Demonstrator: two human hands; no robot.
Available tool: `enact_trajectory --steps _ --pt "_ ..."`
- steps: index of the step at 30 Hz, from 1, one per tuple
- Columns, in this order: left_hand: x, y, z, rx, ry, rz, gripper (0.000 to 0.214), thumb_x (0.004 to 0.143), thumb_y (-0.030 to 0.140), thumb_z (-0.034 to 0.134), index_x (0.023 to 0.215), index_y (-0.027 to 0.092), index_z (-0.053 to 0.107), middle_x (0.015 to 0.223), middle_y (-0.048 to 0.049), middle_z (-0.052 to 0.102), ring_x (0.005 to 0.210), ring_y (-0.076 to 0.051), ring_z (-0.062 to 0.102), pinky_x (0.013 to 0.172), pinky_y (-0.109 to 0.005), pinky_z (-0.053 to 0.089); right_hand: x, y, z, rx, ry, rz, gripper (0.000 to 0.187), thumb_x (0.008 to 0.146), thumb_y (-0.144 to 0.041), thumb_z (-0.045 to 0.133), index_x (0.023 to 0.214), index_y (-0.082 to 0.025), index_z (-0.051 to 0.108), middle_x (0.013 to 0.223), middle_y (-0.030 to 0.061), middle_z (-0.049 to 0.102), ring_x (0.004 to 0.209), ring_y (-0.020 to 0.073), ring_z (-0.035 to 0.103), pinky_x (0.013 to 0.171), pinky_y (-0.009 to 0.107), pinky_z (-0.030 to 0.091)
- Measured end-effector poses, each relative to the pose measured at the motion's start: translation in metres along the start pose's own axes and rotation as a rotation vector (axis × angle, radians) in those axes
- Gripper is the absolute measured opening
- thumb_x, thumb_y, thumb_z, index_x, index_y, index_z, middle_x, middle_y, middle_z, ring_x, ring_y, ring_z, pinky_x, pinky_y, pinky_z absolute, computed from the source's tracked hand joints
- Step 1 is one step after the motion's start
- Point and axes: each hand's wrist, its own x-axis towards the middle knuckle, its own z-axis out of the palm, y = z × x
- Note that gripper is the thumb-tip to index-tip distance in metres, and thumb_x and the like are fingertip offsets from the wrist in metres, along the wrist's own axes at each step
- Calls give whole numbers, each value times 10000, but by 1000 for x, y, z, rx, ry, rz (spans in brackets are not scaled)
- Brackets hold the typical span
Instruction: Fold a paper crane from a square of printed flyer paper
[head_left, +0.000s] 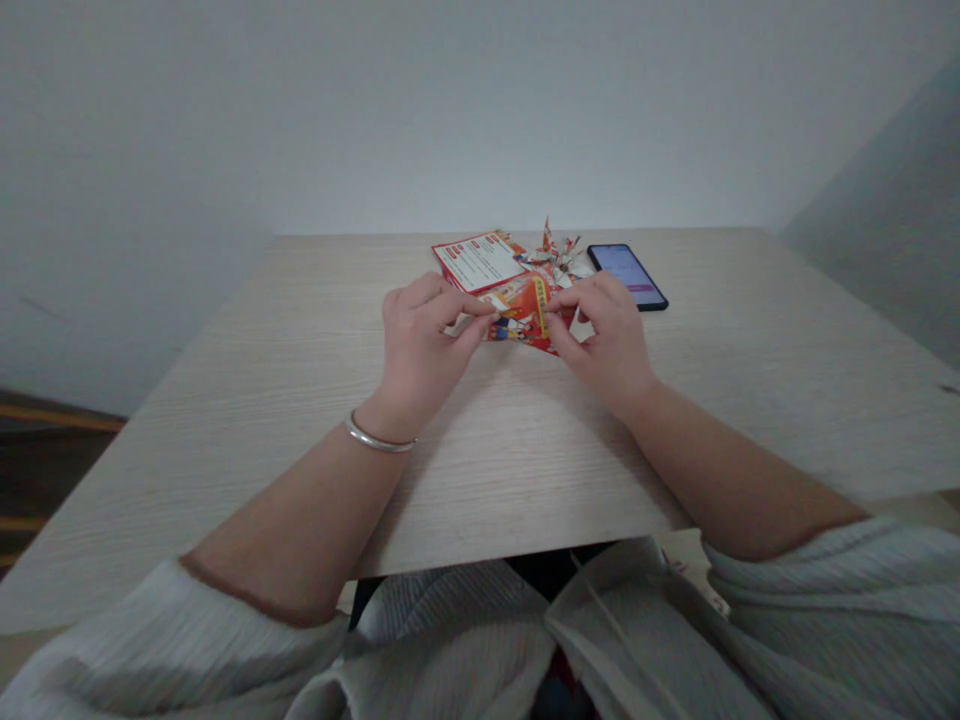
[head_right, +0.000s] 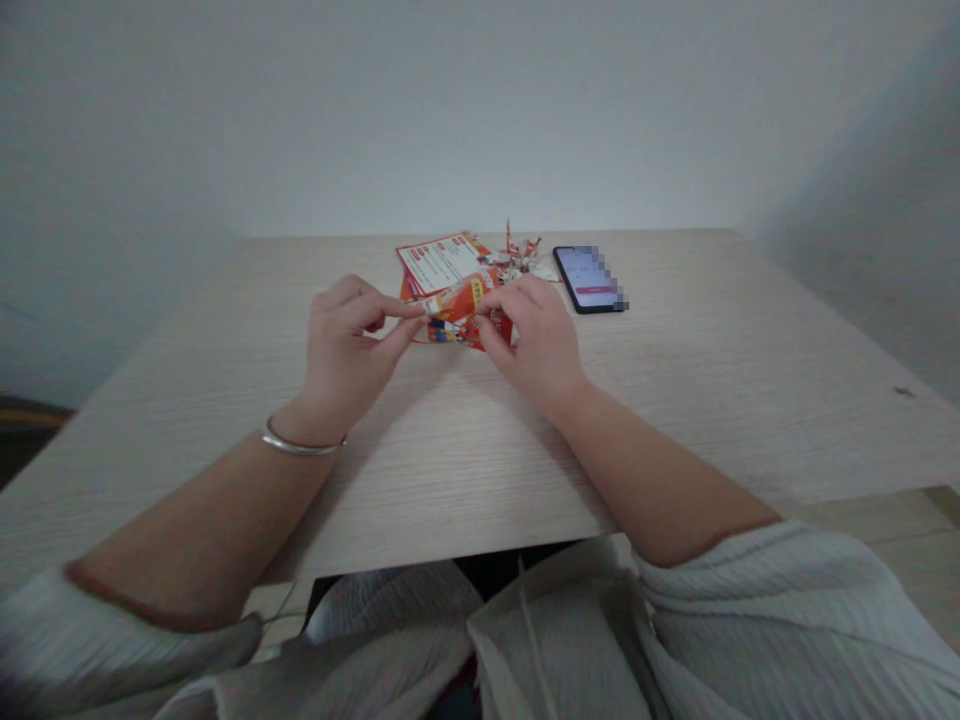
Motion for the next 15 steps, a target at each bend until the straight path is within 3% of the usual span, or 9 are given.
enact_trajectory --steps 4,10,15 --pt "-1 -4 2 -85 2 -108 92 905 287 717 871 242 789 733 -2 719 700 -168 641 734 -342 504 -3 1 3 146 -98 292 66 904 -308 620 906 -249 590 746 -19 674 599 143 592 588 311 472" --pt "-2 -7 5 -122 9 -159 93 905 249 707 898 227 797 924 -20 805 910 -197 727 886 -345 536 -5 9 13 418 -148 557 290 889 -524 660 919 -265 534 899 16 739 766 171 696 690 334 567" --pt "-4 -9 6 -205 -53 -265 110 889 278 701 913 220 792 976 -25 812 944 -194 730 925 -343 555 -2 13 17 595 -121 780 499 784 -676 711 971 -282 467 1012 32 762 781 179 736 585 274 549"
